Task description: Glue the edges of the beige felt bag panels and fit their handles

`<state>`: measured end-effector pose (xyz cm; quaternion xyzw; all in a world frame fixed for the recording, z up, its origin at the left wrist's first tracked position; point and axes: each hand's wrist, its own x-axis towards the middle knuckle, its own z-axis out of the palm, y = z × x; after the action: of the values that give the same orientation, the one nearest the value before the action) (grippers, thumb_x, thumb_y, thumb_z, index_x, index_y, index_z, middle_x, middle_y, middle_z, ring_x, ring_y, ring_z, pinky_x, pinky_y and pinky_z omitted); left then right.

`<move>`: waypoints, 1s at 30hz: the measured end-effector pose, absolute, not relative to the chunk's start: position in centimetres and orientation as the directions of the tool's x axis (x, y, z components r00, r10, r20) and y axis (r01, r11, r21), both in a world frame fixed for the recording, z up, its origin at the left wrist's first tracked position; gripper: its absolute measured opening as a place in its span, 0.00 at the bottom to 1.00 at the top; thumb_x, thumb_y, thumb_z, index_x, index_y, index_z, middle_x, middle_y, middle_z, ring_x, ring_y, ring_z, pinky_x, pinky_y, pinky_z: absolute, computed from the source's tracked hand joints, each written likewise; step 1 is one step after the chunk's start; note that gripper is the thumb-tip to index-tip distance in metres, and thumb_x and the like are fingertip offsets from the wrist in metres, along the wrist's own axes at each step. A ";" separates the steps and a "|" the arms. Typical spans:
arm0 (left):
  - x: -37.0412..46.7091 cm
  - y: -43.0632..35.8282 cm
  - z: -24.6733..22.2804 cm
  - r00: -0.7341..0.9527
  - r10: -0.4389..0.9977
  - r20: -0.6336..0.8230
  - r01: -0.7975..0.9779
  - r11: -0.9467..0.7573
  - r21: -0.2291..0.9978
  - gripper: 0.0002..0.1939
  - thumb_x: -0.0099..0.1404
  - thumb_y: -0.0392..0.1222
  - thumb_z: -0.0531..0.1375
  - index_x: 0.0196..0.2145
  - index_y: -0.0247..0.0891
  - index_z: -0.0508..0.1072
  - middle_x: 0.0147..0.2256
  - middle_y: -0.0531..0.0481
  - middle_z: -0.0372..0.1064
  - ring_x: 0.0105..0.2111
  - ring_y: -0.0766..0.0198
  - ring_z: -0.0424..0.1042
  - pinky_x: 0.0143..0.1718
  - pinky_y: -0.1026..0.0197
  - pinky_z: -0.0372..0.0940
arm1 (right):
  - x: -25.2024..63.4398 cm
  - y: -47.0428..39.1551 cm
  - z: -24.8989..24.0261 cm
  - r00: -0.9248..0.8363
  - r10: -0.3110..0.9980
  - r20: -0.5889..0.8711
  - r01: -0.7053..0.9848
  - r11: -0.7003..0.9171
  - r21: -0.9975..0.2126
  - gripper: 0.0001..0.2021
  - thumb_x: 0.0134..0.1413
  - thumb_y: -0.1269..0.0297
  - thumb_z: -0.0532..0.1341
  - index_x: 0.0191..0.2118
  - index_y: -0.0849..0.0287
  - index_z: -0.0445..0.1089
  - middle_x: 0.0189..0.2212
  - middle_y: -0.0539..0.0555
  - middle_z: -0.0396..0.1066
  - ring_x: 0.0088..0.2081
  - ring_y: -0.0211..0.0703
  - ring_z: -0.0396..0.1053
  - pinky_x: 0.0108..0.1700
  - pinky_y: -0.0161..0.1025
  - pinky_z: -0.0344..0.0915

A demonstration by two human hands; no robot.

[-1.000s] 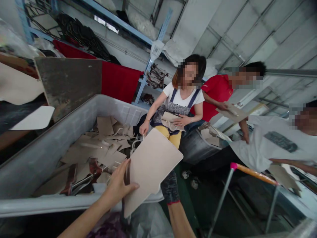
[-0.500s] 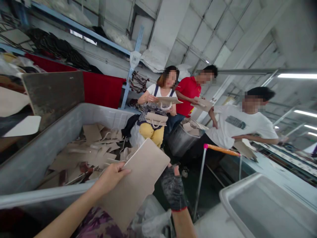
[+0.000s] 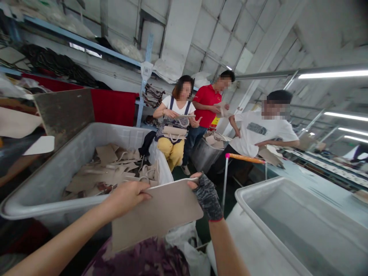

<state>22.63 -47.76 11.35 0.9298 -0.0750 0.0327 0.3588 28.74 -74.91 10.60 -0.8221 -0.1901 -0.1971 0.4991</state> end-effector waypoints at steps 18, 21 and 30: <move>22.7 -42.4 10.3 0.930 0.287 0.231 -0.126 -0.341 0.932 0.22 0.55 0.60 0.61 0.34 0.39 0.80 0.33 0.48 0.77 0.35 0.55 0.73 0.39 0.60 0.69 | 32.6 -76.4 4.4 0.895 -0.131 0.426 0.393 -0.217 -0.893 0.14 0.44 0.51 0.67 0.32 0.56 0.74 0.32 0.53 0.76 0.36 0.47 0.71 0.39 0.42 0.65; 23.6 -42.3 9.6 0.941 0.290 0.172 -0.092 -0.271 0.958 0.22 0.57 0.59 0.59 0.35 0.37 0.79 0.32 0.48 0.76 0.35 0.58 0.72 0.38 0.62 0.66 | 32.8 -76.8 4.5 0.898 -0.008 0.440 0.409 -0.359 -0.839 0.15 0.47 0.51 0.66 0.37 0.55 0.77 0.38 0.55 0.77 0.41 0.51 0.72 0.44 0.44 0.67; 24.7 -43.3 10.1 0.964 0.248 -0.094 0.099 -0.008 0.995 0.27 0.50 0.65 0.63 0.31 0.36 0.73 0.25 0.54 0.67 0.24 0.66 0.63 0.25 0.67 0.59 | 32.1 -71.7 8.6 0.640 0.530 0.556 0.750 -0.589 -0.302 0.13 0.63 0.58 0.55 0.40 0.52 0.77 0.35 0.54 0.78 0.38 0.49 0.74 0.44 0.47 0.69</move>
<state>24.73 -43.26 10.10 0.7078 0.1225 0.0539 0.6936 32.13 -71.71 8.64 -0.8665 -0.3695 -0.2086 0.2631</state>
